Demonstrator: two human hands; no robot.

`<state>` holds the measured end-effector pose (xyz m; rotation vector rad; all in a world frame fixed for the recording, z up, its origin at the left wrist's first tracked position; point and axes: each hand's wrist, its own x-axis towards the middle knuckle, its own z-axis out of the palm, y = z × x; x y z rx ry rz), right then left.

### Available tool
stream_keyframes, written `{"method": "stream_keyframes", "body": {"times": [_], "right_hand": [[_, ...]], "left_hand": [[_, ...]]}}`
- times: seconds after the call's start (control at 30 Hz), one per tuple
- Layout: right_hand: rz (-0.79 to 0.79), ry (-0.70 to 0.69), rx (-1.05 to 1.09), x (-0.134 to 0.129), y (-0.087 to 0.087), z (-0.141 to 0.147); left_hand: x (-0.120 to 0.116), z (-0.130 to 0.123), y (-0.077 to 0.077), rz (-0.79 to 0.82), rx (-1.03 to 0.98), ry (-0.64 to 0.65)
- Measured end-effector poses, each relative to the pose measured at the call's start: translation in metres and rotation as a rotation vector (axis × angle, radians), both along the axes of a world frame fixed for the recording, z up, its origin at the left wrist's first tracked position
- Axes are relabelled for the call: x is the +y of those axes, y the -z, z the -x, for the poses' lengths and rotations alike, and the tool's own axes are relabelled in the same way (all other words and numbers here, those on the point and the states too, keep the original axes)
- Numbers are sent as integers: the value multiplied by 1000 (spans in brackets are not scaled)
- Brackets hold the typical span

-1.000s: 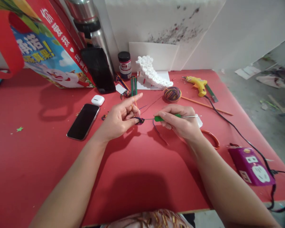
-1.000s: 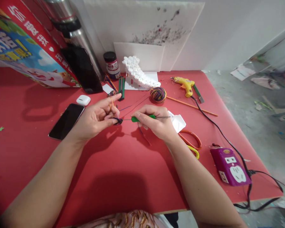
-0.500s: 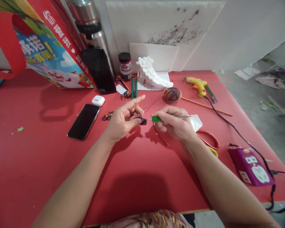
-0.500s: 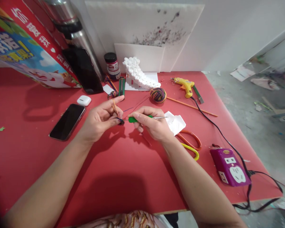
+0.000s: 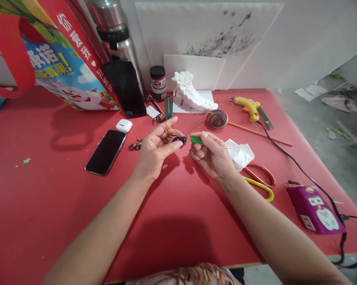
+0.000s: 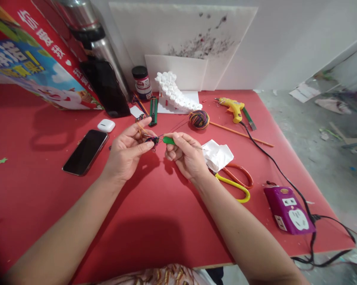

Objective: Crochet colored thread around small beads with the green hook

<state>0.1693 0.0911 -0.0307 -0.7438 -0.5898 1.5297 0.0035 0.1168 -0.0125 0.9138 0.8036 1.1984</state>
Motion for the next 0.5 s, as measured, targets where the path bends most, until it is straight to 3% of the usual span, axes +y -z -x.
{"method": "stream_keyframes", "body": {"times": [0.5], "right_hand": [[5,-72,-66,-1,4,-3]], "left_hand": [[4,4,-2,-1,92,-39]]}}
